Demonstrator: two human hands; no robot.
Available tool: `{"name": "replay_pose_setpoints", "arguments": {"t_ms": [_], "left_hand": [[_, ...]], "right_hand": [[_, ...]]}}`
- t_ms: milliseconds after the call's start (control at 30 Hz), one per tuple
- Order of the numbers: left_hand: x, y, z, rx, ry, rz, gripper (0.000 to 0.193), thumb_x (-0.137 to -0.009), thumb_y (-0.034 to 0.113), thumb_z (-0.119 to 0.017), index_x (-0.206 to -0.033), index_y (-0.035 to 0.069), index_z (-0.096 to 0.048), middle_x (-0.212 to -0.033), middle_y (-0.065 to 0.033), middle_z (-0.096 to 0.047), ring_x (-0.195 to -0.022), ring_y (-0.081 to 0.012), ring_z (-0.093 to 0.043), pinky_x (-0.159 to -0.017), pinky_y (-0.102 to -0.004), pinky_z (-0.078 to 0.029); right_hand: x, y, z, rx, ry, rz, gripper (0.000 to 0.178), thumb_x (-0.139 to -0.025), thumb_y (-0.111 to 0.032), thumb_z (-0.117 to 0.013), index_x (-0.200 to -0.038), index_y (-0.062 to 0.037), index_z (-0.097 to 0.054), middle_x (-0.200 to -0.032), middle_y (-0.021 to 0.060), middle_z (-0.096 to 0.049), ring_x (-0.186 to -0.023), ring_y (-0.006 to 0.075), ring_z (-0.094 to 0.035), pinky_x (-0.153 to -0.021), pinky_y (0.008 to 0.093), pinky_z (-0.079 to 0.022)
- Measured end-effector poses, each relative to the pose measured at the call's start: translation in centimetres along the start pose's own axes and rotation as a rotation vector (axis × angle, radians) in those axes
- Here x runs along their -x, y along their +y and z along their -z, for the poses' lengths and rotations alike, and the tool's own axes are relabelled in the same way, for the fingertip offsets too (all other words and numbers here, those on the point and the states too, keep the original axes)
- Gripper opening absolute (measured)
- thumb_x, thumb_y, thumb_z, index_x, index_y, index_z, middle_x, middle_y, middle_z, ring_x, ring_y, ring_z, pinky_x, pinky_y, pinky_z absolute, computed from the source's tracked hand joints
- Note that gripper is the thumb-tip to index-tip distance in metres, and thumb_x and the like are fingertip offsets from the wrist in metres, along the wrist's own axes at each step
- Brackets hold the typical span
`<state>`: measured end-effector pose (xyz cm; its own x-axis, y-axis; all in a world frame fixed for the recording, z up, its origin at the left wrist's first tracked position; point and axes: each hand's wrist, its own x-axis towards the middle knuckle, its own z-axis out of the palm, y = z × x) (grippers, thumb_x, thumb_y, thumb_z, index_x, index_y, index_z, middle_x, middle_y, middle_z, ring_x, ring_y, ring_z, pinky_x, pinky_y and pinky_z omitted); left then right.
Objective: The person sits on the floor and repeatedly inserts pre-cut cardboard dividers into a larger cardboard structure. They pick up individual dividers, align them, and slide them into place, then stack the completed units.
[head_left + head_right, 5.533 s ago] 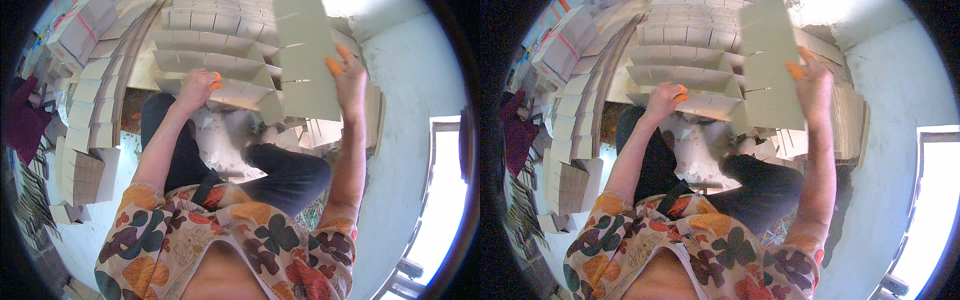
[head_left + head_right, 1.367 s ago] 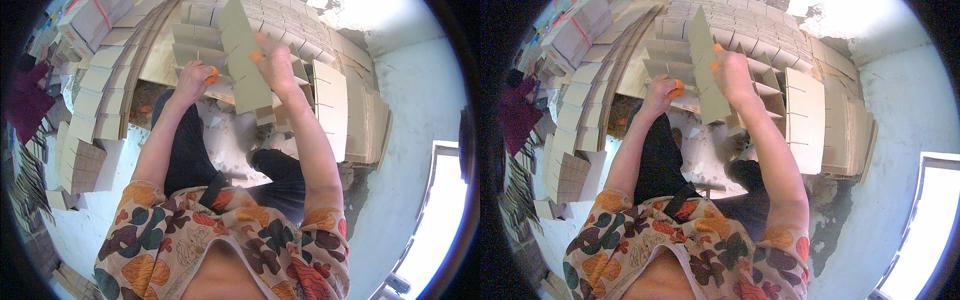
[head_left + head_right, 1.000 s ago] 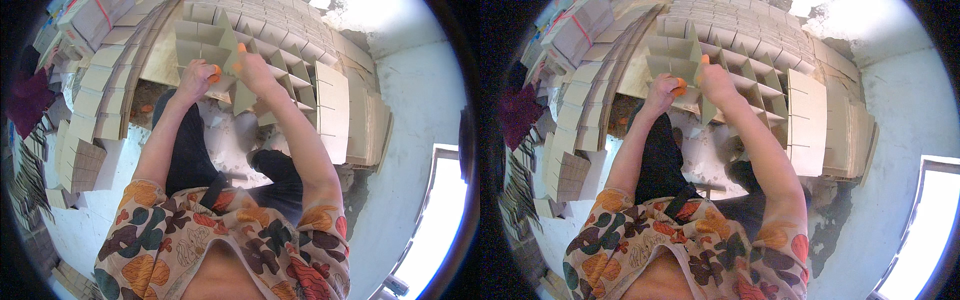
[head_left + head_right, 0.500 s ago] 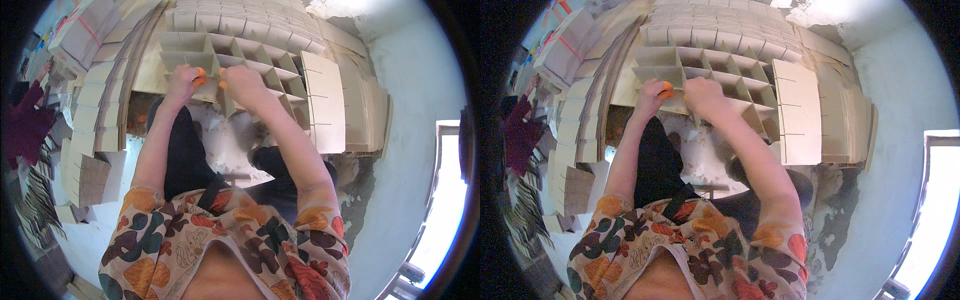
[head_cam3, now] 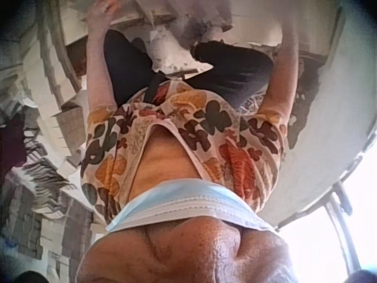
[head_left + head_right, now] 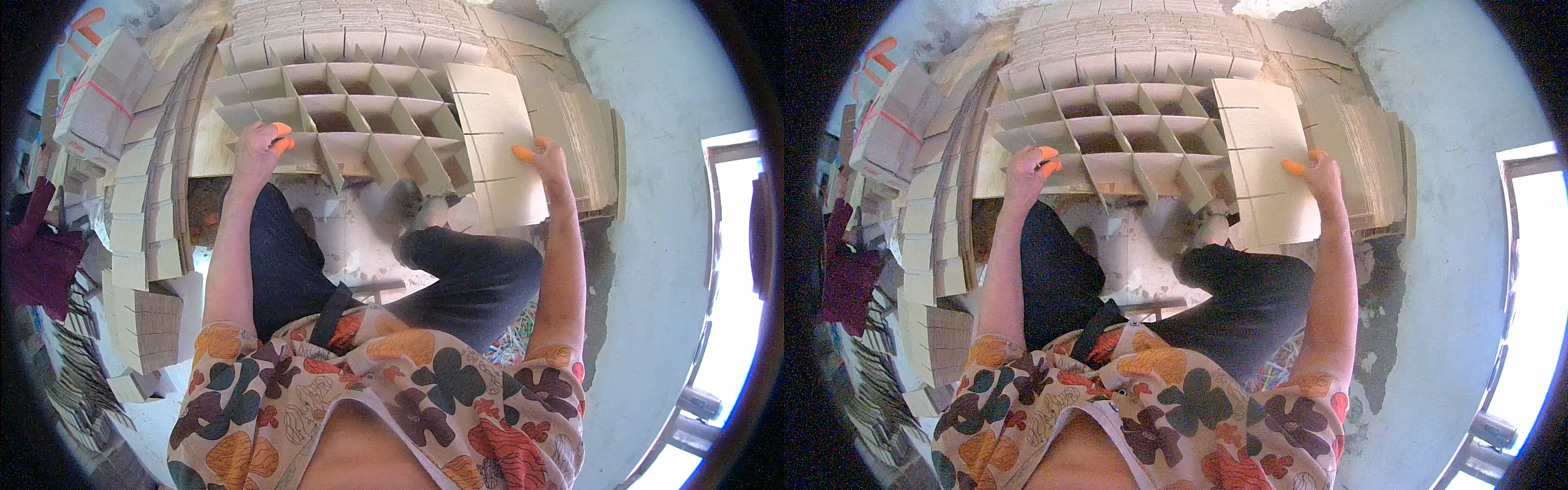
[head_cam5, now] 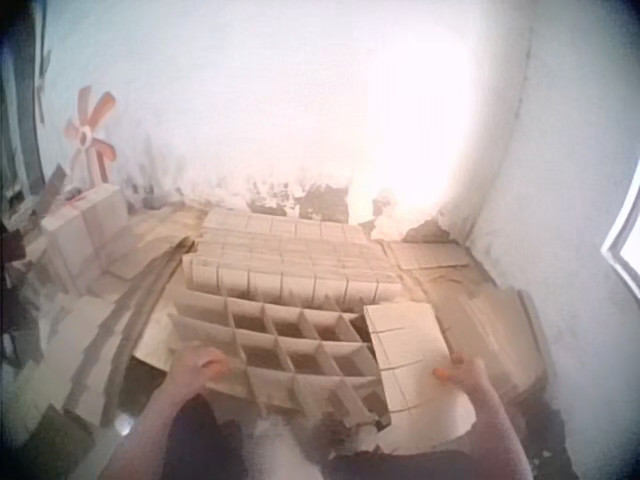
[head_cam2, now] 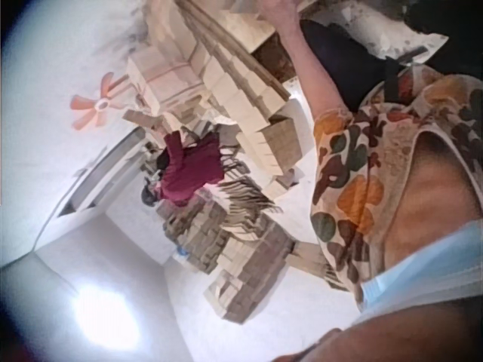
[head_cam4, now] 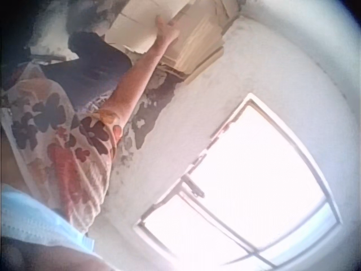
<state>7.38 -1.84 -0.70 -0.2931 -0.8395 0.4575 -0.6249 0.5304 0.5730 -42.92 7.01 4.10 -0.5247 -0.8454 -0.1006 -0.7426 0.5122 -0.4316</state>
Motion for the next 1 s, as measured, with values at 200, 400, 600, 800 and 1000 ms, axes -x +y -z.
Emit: {"name": "replay_pose_setpoints", "arguments": {"t_ms": [200,400,600,800,1000], "left_hand": [[0.5,-1.0,0.2,-0.042,-0.005,-0.019,0.018,-0.067,0.012,-0.072,-0.084,0.008,-0.067,-0.073,-0.0123,-0.061,-0.074,-0.0313,-0.057,-0.067,-0.0397,-0.045],[0.2,-0.4,0.1,-0.056,-0.026,-0.002,0.020,-0.067,0.012,-0.073,-0.085,0.007,-0.067,-0.075,-0.0118,-0.061,-0.075,-0.0301,-0.058,-0.066,-0.0380,-0.045],[1.2,-1.7,0.5,-0.082,0.039,-0.075,0.027,-0.067,0.017,-0.074,-0.091,0.010,-0.066,-0.075,-0.0100,-0.060,-0.077,-0.0298,-0.057,-0.069,-0.0386,-0.044],[1.3,-0.3,3.7,-0.238,0.116,-0.120,0.033,-0.067,0.024,-0.075,-0.094,0.009,-0.065,-0.080,-0.0056,-0.064,-0.080,-0.0230,-0.058,-0.074,-0.0350,-0.042],[2.3,-1.8,5.6,-0.259,0.080,-0.028,0.030,-0.068,0.021,-0.074,-0.092,0.007,-0.065,-0.082,-0.0060,-0.066,-0.084,-0.0227,-0.060,-0.073,-0.0356,-0.043]], "right_hand": [[0.6,0.3,0.5,-0.469,-0.024,-0.063,0.037,-0.072,-0.027,-0.077,-0.091,0.0025,-0.067,-0.077,0.0079,-0.065,-0.064,0.0129,-0.059,-0.057,0.0279,-0.049],[-1.6,4.8,2.3,-0.741,0.167,-0.101,0.028,-0.077,-0.022,-0.072,-0.089,0.0034,-0.067,-0.078,0.0072,-0.064,-0.067,0.0128,-0.057,-0.061,0.0274,-0.047],[0.9,-3.6,7.3,-0.808,0.239,0.055,0.035,-0.079,-0.018,-0.071,-0.105,0.0031,-0.063,-0.089,0.0084,-0.065,-0.073,0.0133,-0.059,-0.067,0.0269,-0.049],[7.1,-18.8,3.6,-0.620,0.097,0.465,0.035,-0.082,-0.014,-0.067,-0.112,0.0031,-0.059,-0.094,0.0128,-0.067,-0.080,0.0142,-0.063,-0.069,0.0268,-0.051],[8.9,-29.3,-4.3,-0.492,0.018,0.756,0.028,-0.081,-0.009,-0.063,-0.108,-0.0029,-0.062,-0.080,0.0193,-0.066,-0.071,0.0224,-0.066,-0.063,0.0336,-0.051]]}}
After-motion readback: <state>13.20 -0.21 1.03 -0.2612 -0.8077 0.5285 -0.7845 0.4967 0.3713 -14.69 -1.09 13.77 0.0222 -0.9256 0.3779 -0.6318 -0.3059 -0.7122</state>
